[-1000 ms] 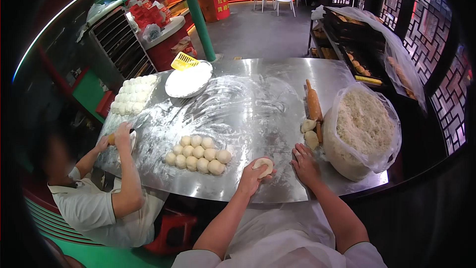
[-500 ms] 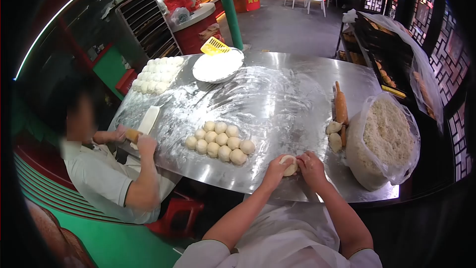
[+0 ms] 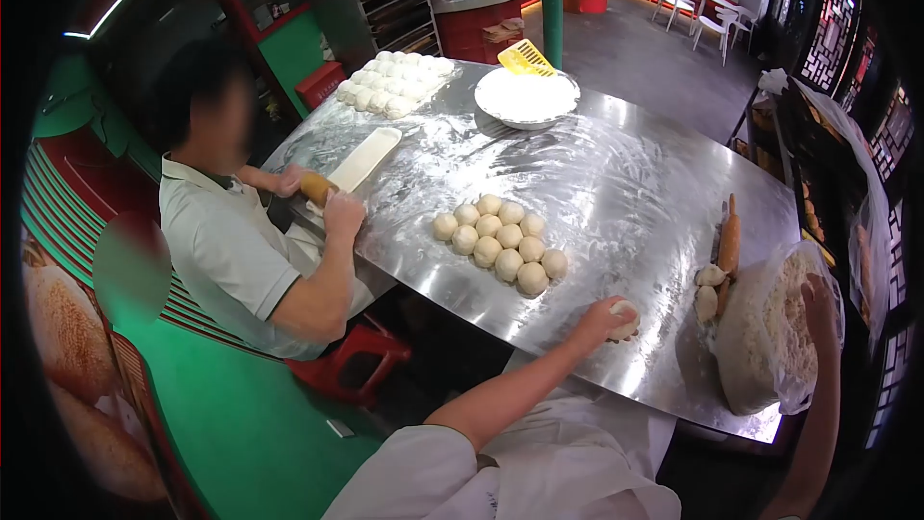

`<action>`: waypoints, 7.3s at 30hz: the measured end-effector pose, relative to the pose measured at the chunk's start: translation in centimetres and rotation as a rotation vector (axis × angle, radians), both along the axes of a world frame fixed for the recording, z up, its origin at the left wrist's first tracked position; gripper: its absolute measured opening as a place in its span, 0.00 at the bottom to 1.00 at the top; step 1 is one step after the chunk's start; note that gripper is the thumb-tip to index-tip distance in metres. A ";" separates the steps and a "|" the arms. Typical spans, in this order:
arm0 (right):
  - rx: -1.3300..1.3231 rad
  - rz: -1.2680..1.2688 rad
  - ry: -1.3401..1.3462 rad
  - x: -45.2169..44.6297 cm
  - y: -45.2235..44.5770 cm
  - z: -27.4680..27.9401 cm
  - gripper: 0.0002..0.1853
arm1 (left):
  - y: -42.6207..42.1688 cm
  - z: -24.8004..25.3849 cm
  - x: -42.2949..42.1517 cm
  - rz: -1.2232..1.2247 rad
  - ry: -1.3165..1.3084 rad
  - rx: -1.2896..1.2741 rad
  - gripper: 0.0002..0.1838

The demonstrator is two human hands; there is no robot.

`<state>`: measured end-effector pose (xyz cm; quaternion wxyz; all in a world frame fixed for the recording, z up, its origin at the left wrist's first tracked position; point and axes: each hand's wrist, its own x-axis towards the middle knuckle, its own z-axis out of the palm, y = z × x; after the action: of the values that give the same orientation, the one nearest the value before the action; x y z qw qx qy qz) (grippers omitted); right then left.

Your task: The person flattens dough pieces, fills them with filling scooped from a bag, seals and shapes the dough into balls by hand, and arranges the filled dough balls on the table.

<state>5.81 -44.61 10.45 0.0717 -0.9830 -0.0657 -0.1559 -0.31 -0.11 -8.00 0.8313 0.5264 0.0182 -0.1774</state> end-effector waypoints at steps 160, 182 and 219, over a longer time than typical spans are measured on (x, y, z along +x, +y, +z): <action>0.395 0.318 0.092 -7.1 24.8 -10.1 0.09 | -4.3 8.8 -0.8 -0.269 0.243 -0.296 0.35; 0.928 0.306 -0.238 -5.0 31.5 -8.9 0.22 | -4.1 9.3 -2.5 0.217 0.010 -0.338 0.34; 0.541 0.356 -0.015 -9.6 27.5 -10.7 0.04 | -2.2 6.7 -2.3 -0.176 0.019 0.294 0.40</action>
<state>-3.80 -17.13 -0.25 0.3560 -0.9002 -0.1932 -0.1599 -2.59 -2.32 -1.25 0.7265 0.6402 0.0057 -0.2498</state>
